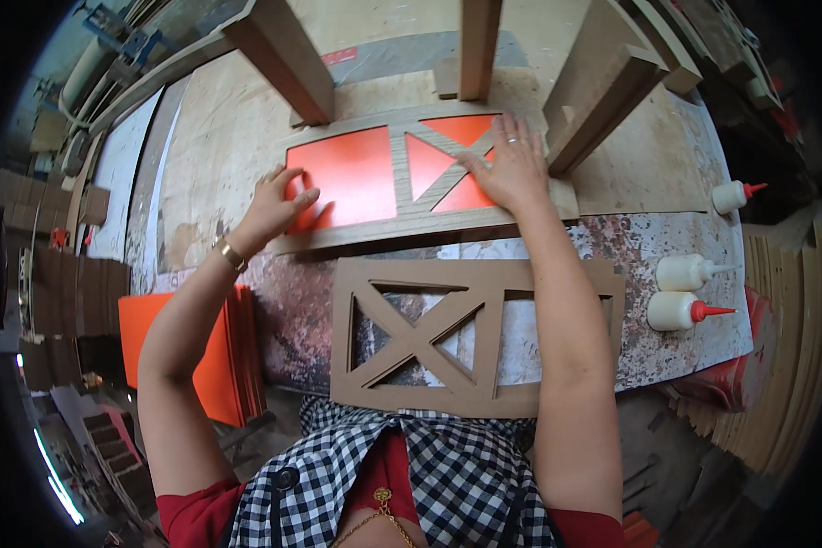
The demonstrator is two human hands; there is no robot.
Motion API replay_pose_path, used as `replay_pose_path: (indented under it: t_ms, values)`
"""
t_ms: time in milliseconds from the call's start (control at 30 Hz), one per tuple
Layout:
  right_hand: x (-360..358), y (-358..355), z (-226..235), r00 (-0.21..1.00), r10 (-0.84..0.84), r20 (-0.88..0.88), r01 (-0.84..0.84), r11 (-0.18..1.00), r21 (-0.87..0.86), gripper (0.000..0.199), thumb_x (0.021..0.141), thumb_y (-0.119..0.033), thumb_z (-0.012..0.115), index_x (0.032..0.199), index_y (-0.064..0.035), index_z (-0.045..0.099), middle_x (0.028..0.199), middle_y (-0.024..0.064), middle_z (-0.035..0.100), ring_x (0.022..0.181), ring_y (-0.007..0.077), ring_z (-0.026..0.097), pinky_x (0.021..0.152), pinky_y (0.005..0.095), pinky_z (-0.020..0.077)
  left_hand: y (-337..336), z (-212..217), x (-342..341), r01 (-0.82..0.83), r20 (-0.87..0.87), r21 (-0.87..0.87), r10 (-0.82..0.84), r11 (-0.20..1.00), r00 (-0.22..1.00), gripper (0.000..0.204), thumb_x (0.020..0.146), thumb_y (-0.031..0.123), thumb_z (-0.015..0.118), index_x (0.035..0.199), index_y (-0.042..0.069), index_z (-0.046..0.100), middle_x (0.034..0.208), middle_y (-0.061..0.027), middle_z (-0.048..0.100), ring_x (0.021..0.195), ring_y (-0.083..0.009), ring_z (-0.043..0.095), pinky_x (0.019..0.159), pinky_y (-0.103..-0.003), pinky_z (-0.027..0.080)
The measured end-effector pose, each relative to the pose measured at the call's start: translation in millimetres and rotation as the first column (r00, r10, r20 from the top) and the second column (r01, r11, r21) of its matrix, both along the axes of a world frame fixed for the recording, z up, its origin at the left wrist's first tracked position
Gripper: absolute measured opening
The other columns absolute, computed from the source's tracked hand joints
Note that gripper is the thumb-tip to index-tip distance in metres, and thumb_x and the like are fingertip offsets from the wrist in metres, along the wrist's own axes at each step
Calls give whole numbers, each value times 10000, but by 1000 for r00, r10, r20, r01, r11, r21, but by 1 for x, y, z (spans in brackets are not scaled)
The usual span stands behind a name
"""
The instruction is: Applying glue to wooden frame components and attaching them to red boards.
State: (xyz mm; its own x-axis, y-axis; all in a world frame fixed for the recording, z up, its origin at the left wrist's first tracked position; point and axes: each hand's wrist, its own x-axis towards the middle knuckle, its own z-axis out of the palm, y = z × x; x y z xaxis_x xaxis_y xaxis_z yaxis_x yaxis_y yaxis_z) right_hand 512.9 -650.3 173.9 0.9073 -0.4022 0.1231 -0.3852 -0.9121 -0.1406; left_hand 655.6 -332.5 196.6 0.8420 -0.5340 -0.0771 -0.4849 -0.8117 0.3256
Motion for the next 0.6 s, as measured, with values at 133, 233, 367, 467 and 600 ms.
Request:
replay_pose_path:
  t_ms: [133,233,367,467,600]
  values:
    - [-2,-1,-1,999,-20,35,20,1000,13,793,819,-579,449,1323,28,365,1414,164,313,1329,297,243,1092,415,159,15,13,-9,366,46,28,-367,930,929,575,762,407,634,1222,86,507,1370,-165,374,1264,-375,318,1037,-475,252]
    - [-2,-2,-4,997,-43,71,42,999,17,766,819,-554,470,1316,23,379,1407,158,328,1328,284,251,1091,410,162,21,14,-40,437,58,29,-438,899,897,538,736,326,655,1199,92,511,1329,-118,418,1213,-342,380,998,-453,303]
    - [-1,2,-4,994,-8,113,6,1000,17,752,821,-545,480,1302,27,396,1399,159,342,1322,279,267,1089,399,176,23,10,-49,443,165,80,-450,893,878,545,692,262,674,1183,94,508,1243,-120,463,1153,-323,420,946,-436,341]
    - [5,1,-2,991,23,129,-26,999,20,733,823,-527,493,1293,29,407,1392,159,353,1314,277,285,1083,391,196,22,10,-49,458,199,24,-453,889,869,573,626,201,691,1159,96,507,1127,-122,490,1055,-317,457,869,-417,377]
    - [-4,-8,8,993,4,118,-4,1000,-3,689,827,-481,526,1280,29,424,1379,160,372,1294,277,321,1066,375,240,20,11,-50,420,99,-11,-417,907,904,611,632,191,703,1197,107,487,1197,-129,471,1117,-326,436,889,-417,369]
